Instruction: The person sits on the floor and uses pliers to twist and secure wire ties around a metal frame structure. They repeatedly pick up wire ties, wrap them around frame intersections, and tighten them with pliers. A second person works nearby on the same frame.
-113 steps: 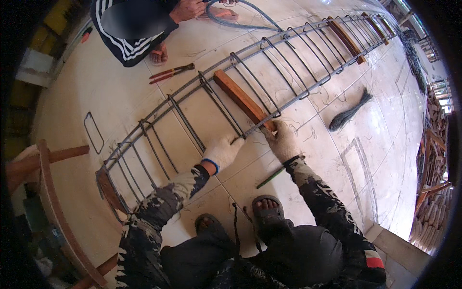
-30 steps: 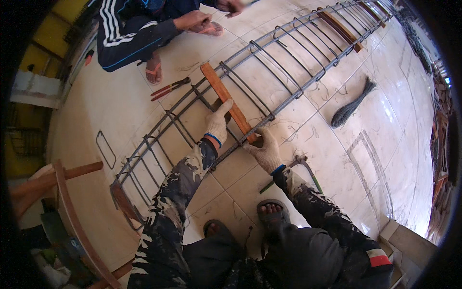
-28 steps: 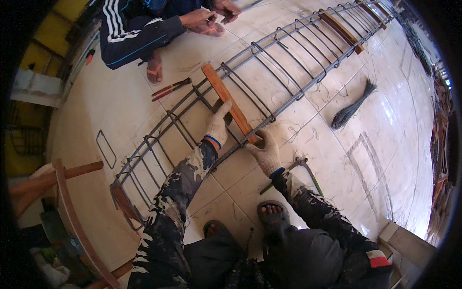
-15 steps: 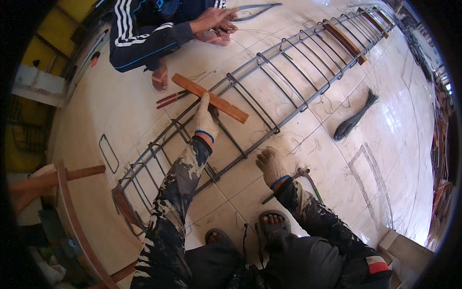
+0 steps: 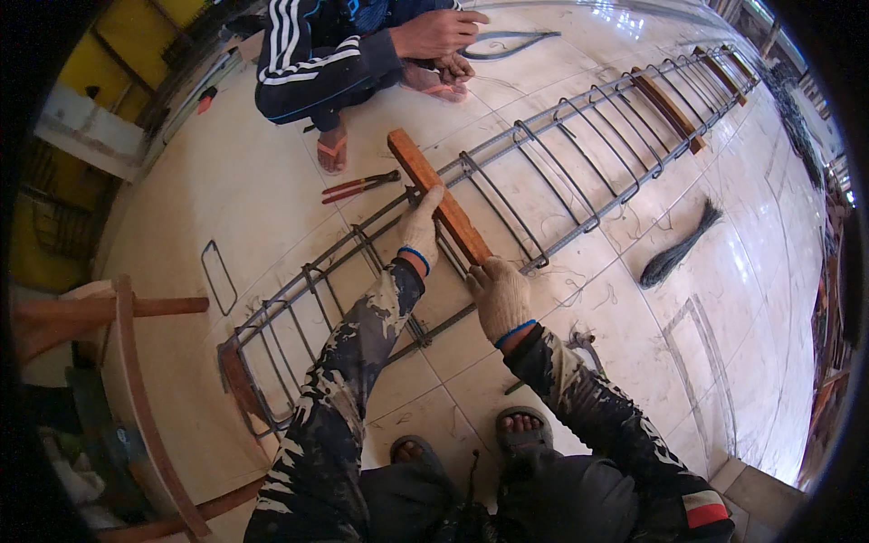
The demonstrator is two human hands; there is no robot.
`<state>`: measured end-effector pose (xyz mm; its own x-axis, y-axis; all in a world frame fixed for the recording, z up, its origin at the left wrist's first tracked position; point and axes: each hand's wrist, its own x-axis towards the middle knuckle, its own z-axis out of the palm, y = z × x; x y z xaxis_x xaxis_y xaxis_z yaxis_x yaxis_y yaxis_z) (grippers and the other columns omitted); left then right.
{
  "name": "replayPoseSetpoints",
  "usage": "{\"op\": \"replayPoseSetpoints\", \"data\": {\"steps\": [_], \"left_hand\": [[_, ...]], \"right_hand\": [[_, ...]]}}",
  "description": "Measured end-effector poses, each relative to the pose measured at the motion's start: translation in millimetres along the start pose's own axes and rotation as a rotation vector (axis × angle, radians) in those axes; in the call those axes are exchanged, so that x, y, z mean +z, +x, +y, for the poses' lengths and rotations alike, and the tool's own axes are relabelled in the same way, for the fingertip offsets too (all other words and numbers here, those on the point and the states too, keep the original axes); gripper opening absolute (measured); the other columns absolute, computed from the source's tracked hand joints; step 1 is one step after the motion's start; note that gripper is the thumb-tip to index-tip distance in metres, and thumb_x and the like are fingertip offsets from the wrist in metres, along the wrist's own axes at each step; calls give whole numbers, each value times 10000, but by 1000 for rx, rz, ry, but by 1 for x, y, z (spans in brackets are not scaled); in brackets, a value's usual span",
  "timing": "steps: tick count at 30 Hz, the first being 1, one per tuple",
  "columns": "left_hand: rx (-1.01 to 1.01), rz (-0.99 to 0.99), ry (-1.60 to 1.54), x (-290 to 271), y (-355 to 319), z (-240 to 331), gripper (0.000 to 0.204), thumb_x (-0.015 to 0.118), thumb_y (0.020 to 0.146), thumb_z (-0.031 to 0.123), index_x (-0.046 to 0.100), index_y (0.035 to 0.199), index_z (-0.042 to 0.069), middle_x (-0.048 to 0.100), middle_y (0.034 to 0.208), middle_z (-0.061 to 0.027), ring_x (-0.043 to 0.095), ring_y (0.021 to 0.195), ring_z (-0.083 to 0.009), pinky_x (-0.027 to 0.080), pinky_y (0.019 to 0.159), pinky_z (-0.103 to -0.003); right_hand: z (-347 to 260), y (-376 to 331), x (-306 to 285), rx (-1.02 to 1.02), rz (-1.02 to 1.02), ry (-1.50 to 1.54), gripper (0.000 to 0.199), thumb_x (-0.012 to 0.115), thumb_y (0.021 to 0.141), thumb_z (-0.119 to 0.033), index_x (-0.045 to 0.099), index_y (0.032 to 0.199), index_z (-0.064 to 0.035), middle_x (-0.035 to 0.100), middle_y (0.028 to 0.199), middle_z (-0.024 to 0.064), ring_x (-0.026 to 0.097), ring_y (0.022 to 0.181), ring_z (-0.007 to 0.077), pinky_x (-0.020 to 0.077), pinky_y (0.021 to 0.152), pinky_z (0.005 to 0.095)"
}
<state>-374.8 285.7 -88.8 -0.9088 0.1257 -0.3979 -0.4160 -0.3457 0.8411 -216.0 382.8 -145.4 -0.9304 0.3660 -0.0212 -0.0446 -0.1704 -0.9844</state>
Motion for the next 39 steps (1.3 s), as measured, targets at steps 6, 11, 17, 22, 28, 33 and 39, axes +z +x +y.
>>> {"op": "replayPoseSetpoints", "data": {"steps": [6,11,17,22,28,33,39], "left_hand": [[-24,41,16,-20,22,-4,704,860,895,443,641,1380,-18,657,1332,-125,613,1212,-221,514,1040,-366],[-132,-169,41,-48,34,4,919,603,1001,691,387,1615,42,454,1549,-171,407,1490,-314,440,1173,-457],[-169,-247,-189,-37,26,1,744,560,1063,611,470,1542,48,554,1449,-161,615,1278,-323,515,1087,-433],[182,85,520,-73,-6,-6,403,673,1051,328,644,1273,-8,674,1236,-121,651,1128,-237,528,1019,-374],[647,-90,373,-9,-198,-17,275,731,983,81,657,1223,-32,669,1254,-146,636,1175,-246,494,1069,-383],[399,-319,268,6,-267,-83,245,710,992,117,685,1195,-18,709,1176,-143,669,1134,-259,522,1020,-374],[39,-893,473,-21,-314,-121,349,712,1014,270,712,1249,12,758,1169,-140,722,1055,-230,564,924,-351]], "right_hand": [[-11,3,15,-91,-135,-557,398,626,998,-137,552,1362,6,605,1310,157,629,1206,396,512,1058,488],[-98,81,40,71,-433,268,604,617,1050,-121,403,1602,0,589,1444,154,663,1219,340,553,1023,446],[-127,67,50,143,-419,249,574,621,1029,-73,480,1581,-2,651,1362,132,715,1111,224,584,947,353],[-119,-15,19,207,-220,-318,393,646,1032,-154,639,1405,-29,694,1253,135,695,1106,188,567,954,324],[-85,-160,-74,168,322,-1462,647,879,817,-429,672,1287,-36,540,1454,246,475,1394,425,394,1176,502],[-48,-174,-91,724,488,-1472,1121,808,744,-737,531,1428,106,463,1529,276,467,1411,447,411,1166,480],[-72,-147,-149,820,415,-1369,789,828,800,-557,659,1332,0,747,1175,231,725,1117,381,577,943,463]]}}
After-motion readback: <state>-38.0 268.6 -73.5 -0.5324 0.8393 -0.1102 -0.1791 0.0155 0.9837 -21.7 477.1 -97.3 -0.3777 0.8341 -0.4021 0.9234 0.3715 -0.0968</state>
